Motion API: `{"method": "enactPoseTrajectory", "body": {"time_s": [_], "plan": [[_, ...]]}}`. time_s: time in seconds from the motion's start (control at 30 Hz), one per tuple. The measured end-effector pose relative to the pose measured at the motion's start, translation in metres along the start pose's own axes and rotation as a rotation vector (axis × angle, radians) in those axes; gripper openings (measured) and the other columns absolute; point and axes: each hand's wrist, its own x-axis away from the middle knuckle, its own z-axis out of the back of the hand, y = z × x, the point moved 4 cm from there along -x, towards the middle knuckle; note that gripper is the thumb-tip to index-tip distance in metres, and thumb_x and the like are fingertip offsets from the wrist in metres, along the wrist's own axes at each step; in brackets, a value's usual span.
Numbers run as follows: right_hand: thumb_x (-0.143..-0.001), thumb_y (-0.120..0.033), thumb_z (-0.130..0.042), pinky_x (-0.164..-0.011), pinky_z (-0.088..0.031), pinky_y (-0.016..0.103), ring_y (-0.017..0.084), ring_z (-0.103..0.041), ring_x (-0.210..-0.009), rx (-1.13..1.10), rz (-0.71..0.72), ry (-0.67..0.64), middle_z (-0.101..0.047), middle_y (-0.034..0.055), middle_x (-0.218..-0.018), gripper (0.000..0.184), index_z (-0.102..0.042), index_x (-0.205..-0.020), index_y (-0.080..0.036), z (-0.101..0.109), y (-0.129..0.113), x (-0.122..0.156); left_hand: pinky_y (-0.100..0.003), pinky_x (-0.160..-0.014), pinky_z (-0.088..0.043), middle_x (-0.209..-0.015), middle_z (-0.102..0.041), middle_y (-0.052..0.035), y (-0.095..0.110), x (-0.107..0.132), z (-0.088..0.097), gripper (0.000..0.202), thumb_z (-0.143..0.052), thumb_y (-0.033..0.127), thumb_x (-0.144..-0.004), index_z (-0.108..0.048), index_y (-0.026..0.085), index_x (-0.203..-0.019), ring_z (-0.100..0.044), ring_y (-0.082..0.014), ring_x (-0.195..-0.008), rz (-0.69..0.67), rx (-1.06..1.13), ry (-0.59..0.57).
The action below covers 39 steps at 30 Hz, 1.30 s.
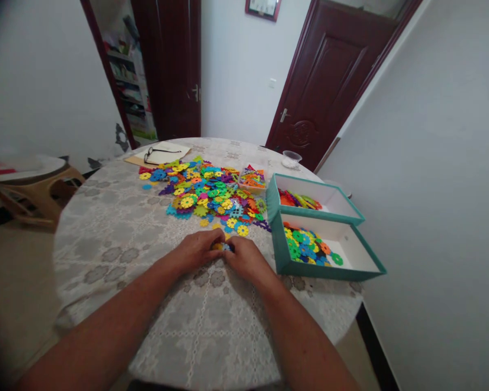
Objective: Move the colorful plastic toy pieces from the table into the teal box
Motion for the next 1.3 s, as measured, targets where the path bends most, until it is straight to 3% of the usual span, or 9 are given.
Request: {"method": "enactPoseTrajectory", "body": {"time_s": [0.27, 0.43, 0.63, 0.77, 1.0, 1.17, 1.3], "plan": [[-0.085, -0.020, -0.064, -0.074, -0.037, 0.027, 0.019, -0.061, -0.089, 0.026, -0.080, -0.035, -0.073, 0.0050, -0.099, 0.018, -0.072, -0.102, -0.018, -0.004, 0.010, -0.009, -0.026, -0.070, -0.039, -0.097, -0.073, 0.0003, -0.003, -0.002, 0.002, 0.029, -0.066, 0.037, -0.088, -0.062, 0.030, -0.116, -0.066, -0.0190, -0.087, 0.000, 0.022, -0.028], [-0.083, -0.018, -0.066, -0.075, -0.038, 0.026, 0.018, -0.060, -0.090, -0.051, -0.047, 0.001, -0.070, 0.0026, -0.100, 0.023, -0.068, -0.105, -0.020, -0.004, 0.013, -0.009, -0.025, -0.068, -0.039, -0.093, -0.072, 0.0014, -0.004, -0.003, 0.002, 0.030, -0.066, 0.035, -0.087, -0.064, 0.030, -0.116, -0.065, -0.0176, -0.083, -0.020, 0.049, -0.015], [-0.087, -0.017, -0.062, -0.074, -0.041, 0.026, 0.017, -0.061, -0.085, -0.200, 0.016, 0.033, -0.069, 0.0009, -0.090, 0.008, -0.066, -0.092, -0.021, -0.007, 0.002, -0.007, -0.024, -0.067, -0.040, -0.083, -0.071, 0.0034, -0.002, -0.002, 0.005, 0.057, -0.065, 0.029, -0.085, -0.055, 0.032, -0.141, -0.064, -0.0166, -0.076, -0.066, 0.134, -0.017], [-0.091, -0.018, -0.058, -0.076, -0.042, 0.027, 0.017, -0.061, -0.086, -0.177, 0.068, 0.066, -0.070, 0.0006, -0.091, 0.009, -0.066, -0.092, -0.022, -0.003, -0.009, -0.003, -0.023, -0.068, -0.041, -0.079, -0.069, 0.0047, -0.001, -0.001, 0.003, 0.069, -0.066, 0.025, -0.083, -0.049, 0.029, -0.149, -0.063, -0.0149, -0.072, -0.125, 0.242, -0.045], [-0.093, -0.022, -0.057, -0.074, -0.041, 0.028, 0.018, -0.062, -0.082, -0.176, 0.090, 0.109, -0.070, 0.0003, -0.089, 0.011, -0.068, -0.094, -0.023, 0.013, -0.017, 0.003, -0.022, -0.065, -0.041, -0.076, -0.065, 0.0057, 0.003, -0.002, 0.003, 0.066, -0.065, 0.025, -0.085, -0.050, 0.025, -0.149, -0.060, -0.0119, -0.068, -0.155, 0.379, 0.074], [-0.095, -0.023, -0.056, -0.082, -0.044, 0.029, 0.019, -0.064, -0.089, -0.175, 0.028, 0.162, -0.073, 0.0029, -0.096, 0.015, -0.070, -0.101, -0.020, 0.007, -0.005, -0.004, -0.023, -0.067, -0.042, -0.077, -0.066, 0.0037, 0.006, -0.004, 0.003, 0.051, -0.064, 0.024, -0.086, -0.062, 0.023, -0.136, -0.059, -0.0133, -0.071, -0.113, 0.328, 0.085], [-0.095, -0.026, -0.058, -0.082, -0.046, 0.029, 0.019, -0.064, -0.090, -0.175, -0.011, 0.197, -0.073, 0.0031, -0.097, 0.020, -0.071, -0.110, -0.021, 0.010, 0.008, -0.005, -0.026, -0.075, -0.046, -0.088, -0.070, 0.0004, 0.003, -0.004, 0.005, 0.056, -0.058, 0.017, -0.087, -0.058, 0.023, -0.142, -0.061, -0.0144, -0.079, -0.107, 0.331, 0.143]]}}
